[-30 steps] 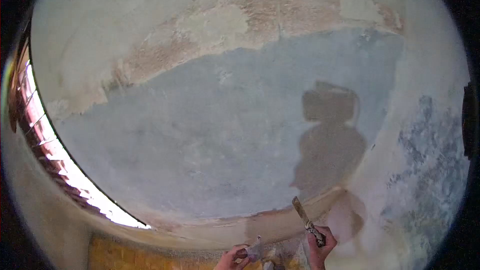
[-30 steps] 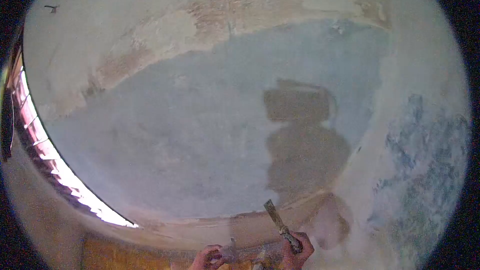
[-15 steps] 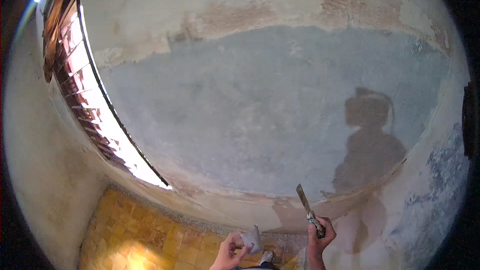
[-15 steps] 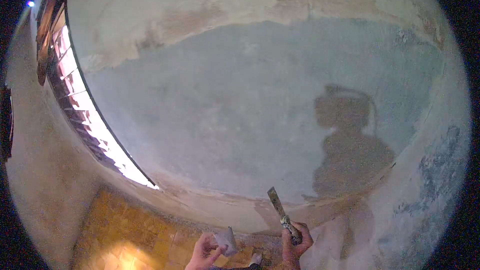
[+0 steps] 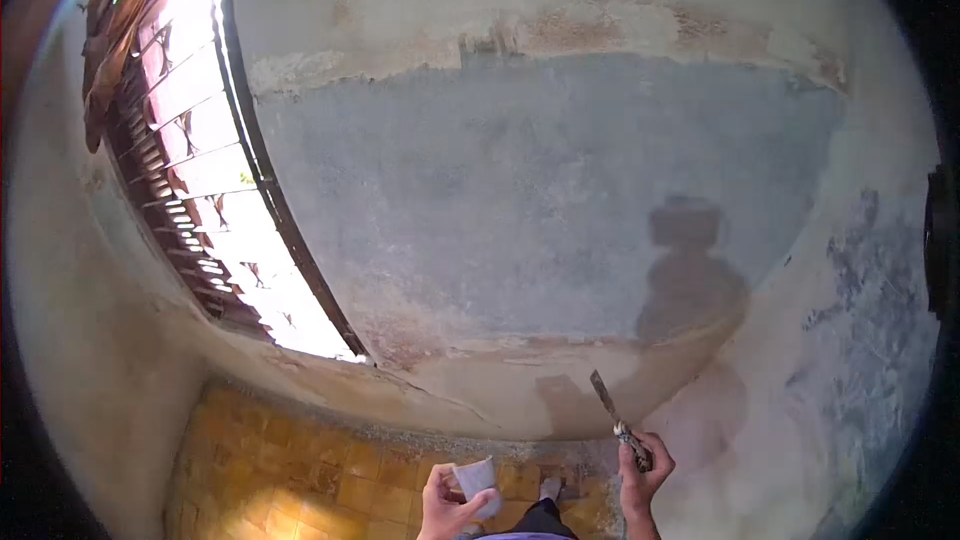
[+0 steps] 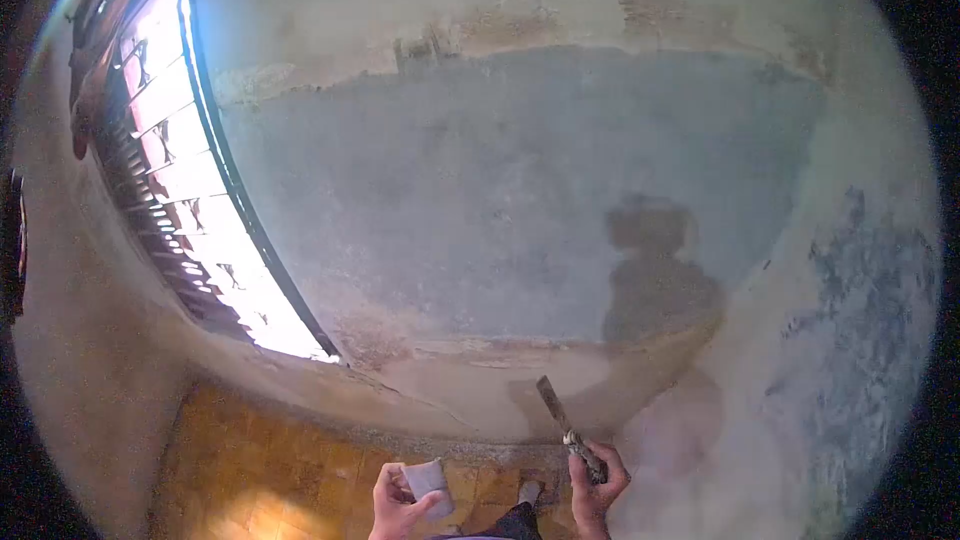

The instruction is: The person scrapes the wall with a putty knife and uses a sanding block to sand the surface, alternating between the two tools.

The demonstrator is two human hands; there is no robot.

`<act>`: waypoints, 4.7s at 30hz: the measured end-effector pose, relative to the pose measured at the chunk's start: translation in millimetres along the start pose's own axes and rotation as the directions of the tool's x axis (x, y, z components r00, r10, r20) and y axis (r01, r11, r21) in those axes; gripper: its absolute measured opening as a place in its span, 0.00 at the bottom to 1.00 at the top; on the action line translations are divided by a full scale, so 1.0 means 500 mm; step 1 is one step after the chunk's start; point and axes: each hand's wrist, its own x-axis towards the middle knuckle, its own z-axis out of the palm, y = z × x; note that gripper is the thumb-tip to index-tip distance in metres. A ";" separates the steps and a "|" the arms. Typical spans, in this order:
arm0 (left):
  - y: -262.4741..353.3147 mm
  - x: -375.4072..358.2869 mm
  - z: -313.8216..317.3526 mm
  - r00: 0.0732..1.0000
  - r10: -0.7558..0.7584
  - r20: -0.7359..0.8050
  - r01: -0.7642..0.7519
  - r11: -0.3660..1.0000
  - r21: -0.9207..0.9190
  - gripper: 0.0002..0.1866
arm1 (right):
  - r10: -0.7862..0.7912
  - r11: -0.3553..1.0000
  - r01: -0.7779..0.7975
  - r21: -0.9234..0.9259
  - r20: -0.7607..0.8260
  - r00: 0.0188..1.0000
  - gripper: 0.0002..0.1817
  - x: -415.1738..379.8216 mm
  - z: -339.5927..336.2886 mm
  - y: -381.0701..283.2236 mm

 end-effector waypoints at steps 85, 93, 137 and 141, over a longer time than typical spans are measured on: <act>0.360 0.710 0.292 0.169 0.905 0.390 -0.946 0.039 0.321 0.20 | -0.507 0.745 0.468 -0.476 0.052 0.860 0.22 0.406 0.053 -0.308; 0.039 0.503 0.173 0.740 0.637 0.218 -0.669 0.657 0.348 0.28 | 0.288 0.925 -0.232 -0.301 0.158 0.944 0.19 0.052 -0.075 0.091; -0.024 0.507 -0.374 0.936 0.118 0.331 -0.078 0.988 -0.132 0.26 | -0.663 0.687 0.470 -0.554 -0.215 0.717 0.17 0.378 0.512 -0.480; 0.033 0.503 -0.387 0.897 -0.099 0.431 0.203 0.958 -0.201 0.22 | -0.564 0.760 0.372 -0.534 -0.256 0.785 0.17 0.345 0.518 -0.481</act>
